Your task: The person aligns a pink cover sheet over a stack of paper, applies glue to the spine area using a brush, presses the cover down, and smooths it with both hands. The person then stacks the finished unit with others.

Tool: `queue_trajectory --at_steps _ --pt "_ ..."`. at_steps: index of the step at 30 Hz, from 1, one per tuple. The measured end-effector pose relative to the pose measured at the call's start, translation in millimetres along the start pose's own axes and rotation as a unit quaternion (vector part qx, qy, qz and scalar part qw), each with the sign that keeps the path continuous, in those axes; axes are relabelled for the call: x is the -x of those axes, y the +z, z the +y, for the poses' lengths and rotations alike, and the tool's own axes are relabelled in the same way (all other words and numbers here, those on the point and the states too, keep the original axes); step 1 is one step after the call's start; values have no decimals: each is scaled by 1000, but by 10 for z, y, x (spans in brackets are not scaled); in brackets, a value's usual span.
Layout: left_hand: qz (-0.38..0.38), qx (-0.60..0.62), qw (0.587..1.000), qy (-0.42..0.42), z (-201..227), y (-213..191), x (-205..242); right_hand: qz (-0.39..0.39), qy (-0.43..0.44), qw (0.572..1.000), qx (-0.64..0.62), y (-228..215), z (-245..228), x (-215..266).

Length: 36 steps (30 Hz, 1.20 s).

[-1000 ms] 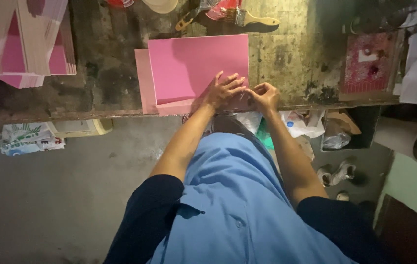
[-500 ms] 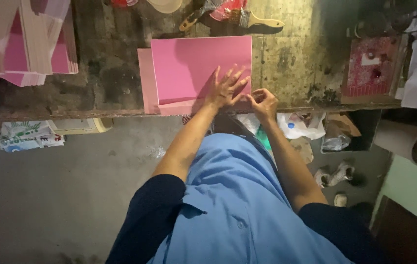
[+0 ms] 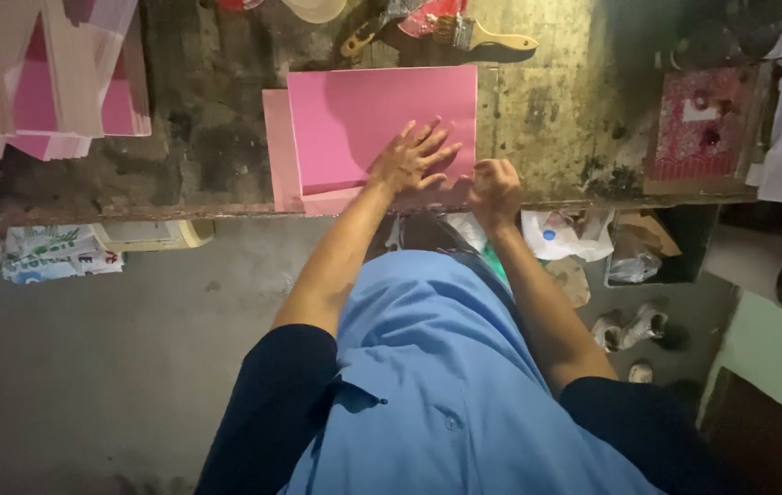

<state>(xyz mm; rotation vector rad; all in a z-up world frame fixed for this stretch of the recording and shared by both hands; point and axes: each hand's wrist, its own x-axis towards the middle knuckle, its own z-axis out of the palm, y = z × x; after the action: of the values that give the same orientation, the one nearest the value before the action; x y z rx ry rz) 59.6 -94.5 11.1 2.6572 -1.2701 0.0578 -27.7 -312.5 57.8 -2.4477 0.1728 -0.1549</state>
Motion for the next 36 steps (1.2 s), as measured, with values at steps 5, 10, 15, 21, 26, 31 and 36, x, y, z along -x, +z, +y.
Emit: queue_trajectory --at_steps 5,10,15,21,26,31,36 --pt "17 82 996 22 -122 -94 58 20 -238 966 98 161 -125 36" --pt "-2 33 999 -30 -159 -251 263 -20 -200 978 50 235 24 81" --pt "-29 35 998 -39 -145 -317 252 -15 -186 980 66 258 23 69" --pt "-37 69 995 -64 -124 -189 279 16 -166 982 83 322 -16 73" --pt "10 -11 997 -77 -102 121 271 -7 -185 979 80 306 30 76" --pt "-20 -24 996 -87 -6 -55 284 -26 -206 967 145 330 -74 40" --pt "-25 -5 995 -99 -9 -16 245 -141 -178 963 145 219 -361 108"
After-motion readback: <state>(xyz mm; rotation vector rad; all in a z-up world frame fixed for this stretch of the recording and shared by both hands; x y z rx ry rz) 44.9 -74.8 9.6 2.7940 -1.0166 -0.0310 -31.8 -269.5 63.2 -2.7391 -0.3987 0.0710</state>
